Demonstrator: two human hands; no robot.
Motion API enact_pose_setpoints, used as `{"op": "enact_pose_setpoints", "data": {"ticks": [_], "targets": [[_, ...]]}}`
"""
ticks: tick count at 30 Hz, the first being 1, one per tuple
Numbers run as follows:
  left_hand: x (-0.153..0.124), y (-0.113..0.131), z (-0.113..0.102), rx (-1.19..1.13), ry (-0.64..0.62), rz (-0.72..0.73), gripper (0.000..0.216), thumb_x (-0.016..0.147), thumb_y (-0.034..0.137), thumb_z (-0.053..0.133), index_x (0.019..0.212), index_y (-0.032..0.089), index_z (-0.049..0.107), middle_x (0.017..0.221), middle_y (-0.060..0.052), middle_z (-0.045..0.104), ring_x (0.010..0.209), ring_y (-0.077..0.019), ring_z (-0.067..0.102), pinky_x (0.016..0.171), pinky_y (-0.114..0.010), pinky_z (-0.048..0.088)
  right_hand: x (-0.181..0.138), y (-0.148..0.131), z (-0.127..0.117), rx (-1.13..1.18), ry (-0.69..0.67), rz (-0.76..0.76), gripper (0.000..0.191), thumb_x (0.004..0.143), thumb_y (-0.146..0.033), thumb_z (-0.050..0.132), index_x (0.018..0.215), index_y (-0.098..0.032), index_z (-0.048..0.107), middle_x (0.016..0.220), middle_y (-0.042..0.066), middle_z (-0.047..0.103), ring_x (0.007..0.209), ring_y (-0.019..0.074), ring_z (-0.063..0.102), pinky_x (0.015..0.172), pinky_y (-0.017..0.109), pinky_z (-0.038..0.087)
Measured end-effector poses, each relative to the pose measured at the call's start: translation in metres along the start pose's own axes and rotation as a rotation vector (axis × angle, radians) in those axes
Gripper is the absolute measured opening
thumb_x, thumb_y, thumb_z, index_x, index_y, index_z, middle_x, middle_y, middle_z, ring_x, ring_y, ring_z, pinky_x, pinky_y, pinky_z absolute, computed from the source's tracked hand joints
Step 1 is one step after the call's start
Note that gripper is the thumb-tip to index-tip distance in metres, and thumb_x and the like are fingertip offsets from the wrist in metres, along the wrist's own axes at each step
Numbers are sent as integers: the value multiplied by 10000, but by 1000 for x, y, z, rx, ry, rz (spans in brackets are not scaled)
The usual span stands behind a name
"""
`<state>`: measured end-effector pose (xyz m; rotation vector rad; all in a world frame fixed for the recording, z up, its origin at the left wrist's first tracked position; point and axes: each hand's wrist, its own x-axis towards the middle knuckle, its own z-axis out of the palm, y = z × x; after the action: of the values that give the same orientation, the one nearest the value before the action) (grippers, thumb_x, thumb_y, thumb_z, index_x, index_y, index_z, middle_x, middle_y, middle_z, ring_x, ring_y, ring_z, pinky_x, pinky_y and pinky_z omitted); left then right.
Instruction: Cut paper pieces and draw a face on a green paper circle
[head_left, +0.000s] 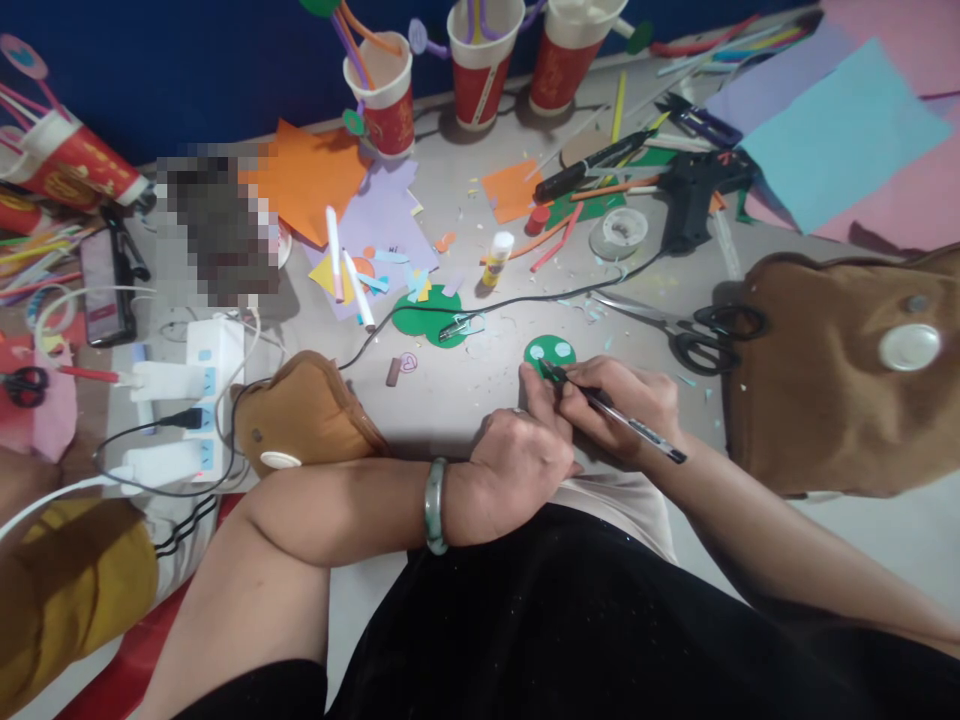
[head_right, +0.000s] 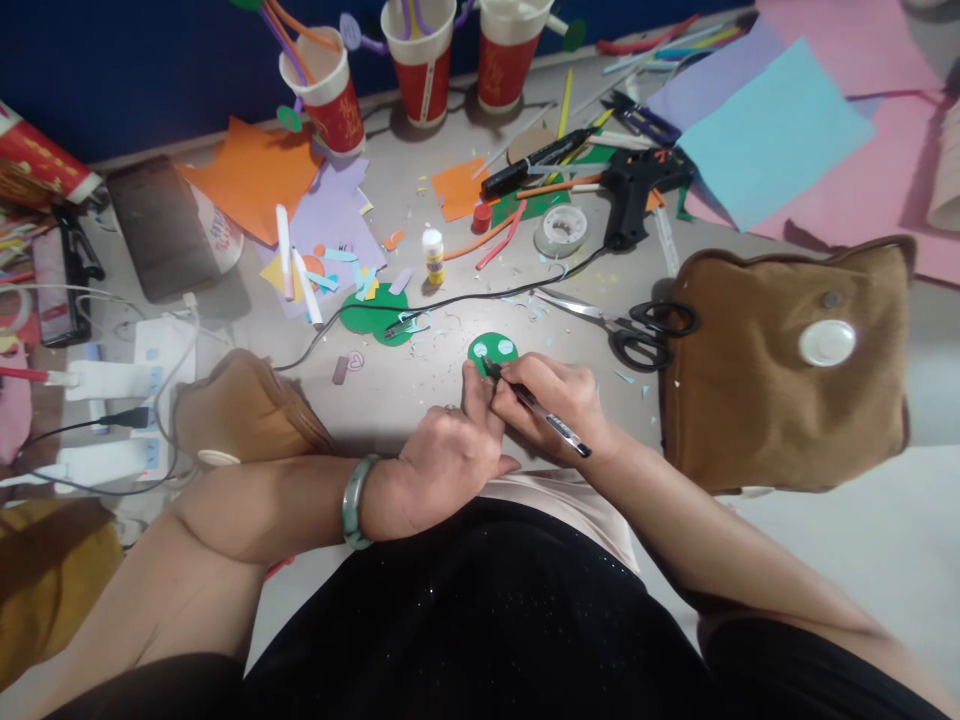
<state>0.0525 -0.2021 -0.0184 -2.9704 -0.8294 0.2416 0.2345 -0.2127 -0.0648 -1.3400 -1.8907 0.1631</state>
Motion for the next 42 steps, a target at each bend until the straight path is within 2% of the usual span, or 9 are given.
{"op": "enact_pose_setpoints", "data": {"ticks": [6,11,18,22,30,36,42], "targets": [[1,0,-1,-13,-49,4,844,1089,597,566,1693,23,436,1605,-400,529,691,-194,750,575,-302,566,-2,1,1,16,54,63,93,968,-182,701,937,-262,664,817,10,783,577,154,702,528,283,564],[1,0,1,-56,-64,-2,821,1098,570,565,1700,29,427,1603,-400,536,712,-213,760,589,-317,555,-3,2,2,-12,14,106,95,989,-275,691,899,-267,661,794,13,797,589,164,731,539,289,580],[1,0,-1,-32,-45,-1,838,1093,581,572,1673,-12,452,1578,-417,549,696,-203,750,580,-310,556,-3,3,2,-15,-12,148,102,987,-304,691,890,-285,666,788,22,801,595,180,736,538,311,593],[1,-1,-2,-47,-57,-3,839,1090,581,581,1686,9,441,1584,-407,550,704,-209,753,584,-316,555,-4,3,3,-40,-19,145,120,996,-320,674,885,-276,669,781,25,797,596,175,730,547,303,585],[1,0,-1,-37,-45,-6,846,1085,579,593,1683,1,441,1595,-405,538,713,-204,756,580,-312,574,-5,4,3,-21,-30,156,76,968,-280,689,892,-277,683,784,18,786,607,178,724,559,305,574],[1,0,-1,-61,-58,-4,830,1089,564,595,1701,30,423,1590,-387,562,740,-221,766,590,-323,587,-3,1,2,-38,18,77,70,953,-197,691,909,-245,667,773,26,764,572,157,688,528,287,546],[1,-1,-1,-28,-43,7,861,1077,590,601,1666,-20,456,1543,-407,591,709,-206,760,579,-305,588,-4,1,2,-31,9,94,69,950,-193,694,910,-240,665,785,31,766,579,159,686,531,294,544]]}}
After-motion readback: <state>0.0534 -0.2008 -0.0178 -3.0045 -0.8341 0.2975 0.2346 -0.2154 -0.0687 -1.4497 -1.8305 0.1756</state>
